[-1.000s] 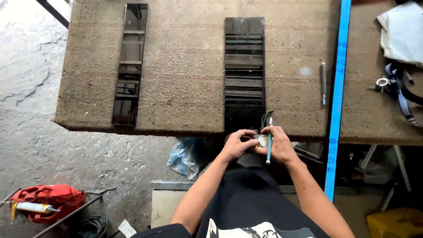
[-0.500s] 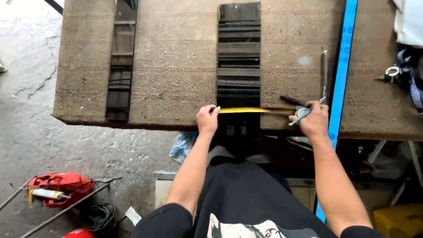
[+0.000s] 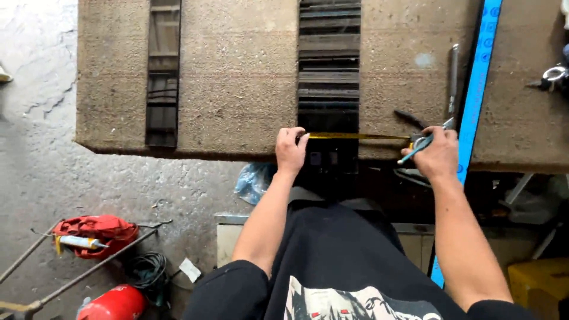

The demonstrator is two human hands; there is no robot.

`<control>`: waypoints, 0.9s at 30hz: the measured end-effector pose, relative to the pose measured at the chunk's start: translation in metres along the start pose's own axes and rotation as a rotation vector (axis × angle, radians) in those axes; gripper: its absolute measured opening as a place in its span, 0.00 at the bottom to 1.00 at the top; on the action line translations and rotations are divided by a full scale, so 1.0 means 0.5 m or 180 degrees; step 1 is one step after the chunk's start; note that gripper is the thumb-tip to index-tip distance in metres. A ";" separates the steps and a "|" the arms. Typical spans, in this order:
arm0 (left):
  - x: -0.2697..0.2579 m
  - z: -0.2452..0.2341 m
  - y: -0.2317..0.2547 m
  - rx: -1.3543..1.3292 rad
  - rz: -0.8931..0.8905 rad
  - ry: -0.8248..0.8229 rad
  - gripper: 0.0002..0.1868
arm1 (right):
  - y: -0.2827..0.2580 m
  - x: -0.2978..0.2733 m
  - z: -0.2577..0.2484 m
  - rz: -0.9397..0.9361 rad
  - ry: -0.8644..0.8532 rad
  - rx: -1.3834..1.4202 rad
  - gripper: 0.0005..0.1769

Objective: Measuring and marking glass panels on a workbench using a tape measure, level, and pencil

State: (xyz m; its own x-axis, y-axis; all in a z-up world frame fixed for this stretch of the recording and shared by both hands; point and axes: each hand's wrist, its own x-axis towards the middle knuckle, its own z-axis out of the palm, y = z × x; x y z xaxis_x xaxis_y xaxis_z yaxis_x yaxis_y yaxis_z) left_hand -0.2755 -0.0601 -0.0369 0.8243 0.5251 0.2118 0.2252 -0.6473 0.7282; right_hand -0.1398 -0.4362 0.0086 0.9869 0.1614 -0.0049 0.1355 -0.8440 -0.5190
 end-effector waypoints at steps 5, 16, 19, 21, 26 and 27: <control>-0.003 0.009 -0.004 -0.0080 -0.0043 -0.0073 0.11 | -0.040 -0.032 -0.035 -0.0088 0.0043 -0.0183 0.45; 0.009 0.016 0.011 -0.0107 -0.0240 -0.0019 0.12 | -0.169 -0.110 -0.004 -0.1596 0.0978 0.0959 0.15; 0.007 0.027 0.009 0.0043 -0.0271 -0.0017 0.13 | -0.181 -0.144 0.042 -0.1454 0.0672 0.0779 0.09; 0.008 0.032 0.005 0.0162 -0.0241 -0.0034 0.14 | -0.181 -0.158 0.064 -0.1199 0.0591 0.0719 0.06; 0.008 0.036 0.005 0.0399 0.0059 -0.0044 0.12 | -0.198 -0.161 0.063 -0.0865 0.0561 0.0849 0.07; 0.007 0.037 0.005 0.0390 0.0059 -0.0047 0.12 | -0.195 -0.160 0.067 -0.0863 0.0564 0.0840 0.07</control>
State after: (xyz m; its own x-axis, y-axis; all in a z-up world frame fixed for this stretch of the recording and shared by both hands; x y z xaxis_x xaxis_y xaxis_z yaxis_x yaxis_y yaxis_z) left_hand -0.2625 -0.0701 -0.0466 0.8363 0.5047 0.2143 0.2708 -0.7200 0.6389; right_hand -0.2348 -0.3497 0.0310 0.9215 0.2497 0.2974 0.3881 -0.6191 -0.6827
